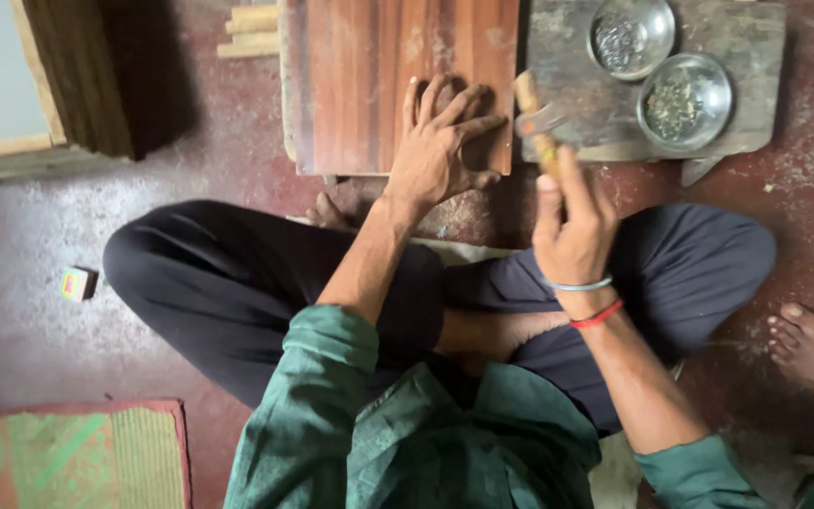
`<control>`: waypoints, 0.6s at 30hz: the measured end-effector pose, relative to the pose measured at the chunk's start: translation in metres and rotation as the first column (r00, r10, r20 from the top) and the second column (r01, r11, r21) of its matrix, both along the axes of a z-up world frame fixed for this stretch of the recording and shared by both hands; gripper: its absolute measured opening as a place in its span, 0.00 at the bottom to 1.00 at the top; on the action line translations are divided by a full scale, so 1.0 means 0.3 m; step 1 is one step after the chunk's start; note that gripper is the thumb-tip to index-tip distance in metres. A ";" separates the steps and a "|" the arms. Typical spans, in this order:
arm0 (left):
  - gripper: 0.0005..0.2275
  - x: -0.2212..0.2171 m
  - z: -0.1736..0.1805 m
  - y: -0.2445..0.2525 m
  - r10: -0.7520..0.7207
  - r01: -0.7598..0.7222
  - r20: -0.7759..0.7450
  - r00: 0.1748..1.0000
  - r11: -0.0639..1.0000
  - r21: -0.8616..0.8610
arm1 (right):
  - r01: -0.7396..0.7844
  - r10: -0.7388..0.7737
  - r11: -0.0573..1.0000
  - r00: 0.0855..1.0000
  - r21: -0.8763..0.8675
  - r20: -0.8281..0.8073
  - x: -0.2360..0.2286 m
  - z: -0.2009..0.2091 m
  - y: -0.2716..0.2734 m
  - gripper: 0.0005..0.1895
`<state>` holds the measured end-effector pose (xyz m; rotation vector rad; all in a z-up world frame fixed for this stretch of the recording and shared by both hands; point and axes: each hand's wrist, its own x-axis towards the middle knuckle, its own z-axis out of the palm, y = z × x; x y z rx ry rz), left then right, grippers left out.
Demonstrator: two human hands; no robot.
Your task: The person sits on the floor and assembles a wooden frame by attaching thin wooden strips to a board using a hammer and nails. The person repeatedly picks nails from a bowl, positions them, and hammers them into the wood.
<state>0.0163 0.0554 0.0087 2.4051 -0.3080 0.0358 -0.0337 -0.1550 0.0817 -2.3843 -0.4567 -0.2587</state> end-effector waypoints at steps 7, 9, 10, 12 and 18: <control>0.35 -0.007 0.001 0.000 -0.001 0.002 0.010 1.000 1.000 -0.011 | 0.033 -0.040 0.996 0.995 -0.080 -0.088 0.022 -0.019 -0.015 0.18; 0.34 -0.009 -0.005 0.001 -0.010 0.010 0.021 1.000 1.000 -0.011 | 0.031 -0.033 0.999 0.998 -0.031 -0.054 0.007 -0.025 -0.017 0.18; 0.35 -0.004 -0.006 -0.001 -0.014 0.014 0.026 1.000 1.000 -0.002 | 0.035 -0.035 0.999 0.999 -0.010 -0.032 0.003 -0.025 -0.018 0.18; 0.35 0.000 -0.003 -0.001 -0.019 0.018 0.035 0.999 1.000 0.021 | 0.022 -0.031 0.997 0.992 -0.079 -0.122 0.008 -0.035 -0.001 0.19; 0.34 0.003 0.002 0.011 -0.011 0.011 0.028 1.000 1.000 -0.013 | 0.053 -0.054 0.999 0.991 -0.004 -0.120 0.015 -0.031 0.004 0.18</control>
